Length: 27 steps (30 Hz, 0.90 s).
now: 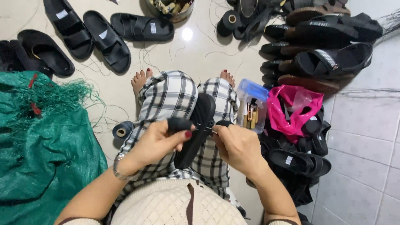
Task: The person sits on the floor and sews a black shoe using a needle and thread. They hold the shoe on their lap, repeatedly inserting the needle and pulling the thread to stitch the sole and upper parts of the footwear.
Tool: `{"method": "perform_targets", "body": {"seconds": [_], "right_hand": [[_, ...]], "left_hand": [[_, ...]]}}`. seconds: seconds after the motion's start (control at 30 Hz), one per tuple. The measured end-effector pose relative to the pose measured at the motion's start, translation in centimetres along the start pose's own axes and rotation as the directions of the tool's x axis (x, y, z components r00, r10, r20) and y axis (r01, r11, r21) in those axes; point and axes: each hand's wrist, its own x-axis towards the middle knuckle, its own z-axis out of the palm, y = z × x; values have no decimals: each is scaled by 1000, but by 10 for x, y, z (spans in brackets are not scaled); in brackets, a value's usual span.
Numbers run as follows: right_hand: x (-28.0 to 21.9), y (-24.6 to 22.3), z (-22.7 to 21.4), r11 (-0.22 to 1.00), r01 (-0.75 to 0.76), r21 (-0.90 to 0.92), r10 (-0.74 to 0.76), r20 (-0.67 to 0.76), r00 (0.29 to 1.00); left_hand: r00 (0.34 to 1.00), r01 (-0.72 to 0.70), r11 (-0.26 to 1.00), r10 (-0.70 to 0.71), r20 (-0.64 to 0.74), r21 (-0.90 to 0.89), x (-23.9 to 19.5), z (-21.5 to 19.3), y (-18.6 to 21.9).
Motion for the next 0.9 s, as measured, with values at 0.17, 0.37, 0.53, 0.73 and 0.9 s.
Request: {"method": "perform_targets", "body": {"seconds": [0.17,0.37,0.53,0.73,0.9], "right_hand": [[3,7,2,994,27,105,-32,55,998],[4,-13,-68,998,-29,-60,43,236,971],[-32,1,-52,965,-213,154,173,239,955],[-29,-5,30,616,-320,720,445,17,896],[-34,22,55,-159,32,987,199,1,980]], "left_hand": [[944,-235,777,325,-53,584,2,19,-1],[777,-345,323,625,75,881,12,19,-71],[862,-353,730,497,-100,586,1,13,-18],[847,-409,689,530,-32,599,0,11,4],[825,-477,572,554,116,667,5,13,-4]]}}
